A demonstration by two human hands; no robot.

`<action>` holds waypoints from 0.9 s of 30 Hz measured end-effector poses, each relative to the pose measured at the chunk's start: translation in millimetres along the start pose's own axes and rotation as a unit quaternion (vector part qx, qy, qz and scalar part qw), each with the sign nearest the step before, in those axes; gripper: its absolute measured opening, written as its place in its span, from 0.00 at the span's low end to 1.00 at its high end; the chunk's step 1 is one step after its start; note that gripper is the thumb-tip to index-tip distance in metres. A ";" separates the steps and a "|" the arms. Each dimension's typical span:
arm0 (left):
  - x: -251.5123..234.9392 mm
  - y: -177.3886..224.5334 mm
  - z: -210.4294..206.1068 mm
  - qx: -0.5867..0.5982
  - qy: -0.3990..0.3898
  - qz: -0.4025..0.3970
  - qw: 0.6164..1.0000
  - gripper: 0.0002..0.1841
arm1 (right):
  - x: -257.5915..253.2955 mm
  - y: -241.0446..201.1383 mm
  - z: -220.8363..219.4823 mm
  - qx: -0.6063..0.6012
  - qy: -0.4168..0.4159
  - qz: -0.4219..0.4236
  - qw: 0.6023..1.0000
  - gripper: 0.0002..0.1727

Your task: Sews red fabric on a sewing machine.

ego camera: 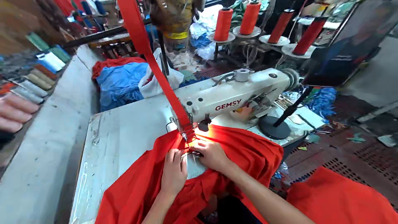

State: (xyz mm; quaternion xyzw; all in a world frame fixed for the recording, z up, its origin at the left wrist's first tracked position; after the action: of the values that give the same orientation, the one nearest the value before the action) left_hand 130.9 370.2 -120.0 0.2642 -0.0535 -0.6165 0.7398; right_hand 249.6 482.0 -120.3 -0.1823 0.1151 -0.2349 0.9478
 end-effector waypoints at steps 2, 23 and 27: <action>0.3 2.5 -5.6 -0.035 -0.006 -0.008 0.999 0.18 | 2.8 -3.5 -1.7 0.023 0.019 0.010 1.000 0.20; -38.2 1.4 -8.1 -0.127 -0.024 -0.016 0.992 0.28 | -15.4 -16.1 -3.2 0.027 0.035 -0.048 0.998 0.15; -13.1 11.5 -9.1 -0.119 -0.036 -0.023 0.992 0.20 | -21.4 -0.8 -1.2 0.053 0.060 0.066 0.995 0.13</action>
State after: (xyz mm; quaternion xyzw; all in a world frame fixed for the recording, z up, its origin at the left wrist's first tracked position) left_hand 141.6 386.6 -119.2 0.1530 -0.0005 -0.6447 0.7489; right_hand 230.4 491.5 -118.2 -0.1098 0.1707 -0.1881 0.9610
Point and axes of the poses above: each hand's wrist, its own x-axis away from the middle knuckle, its own z-axis out of the back of the hand, y = z × x, the point moved 7 cm from there along -x, towards the middle knuckle, and after that the axes turned 8 degrees about -y, right-handed, at the moved point
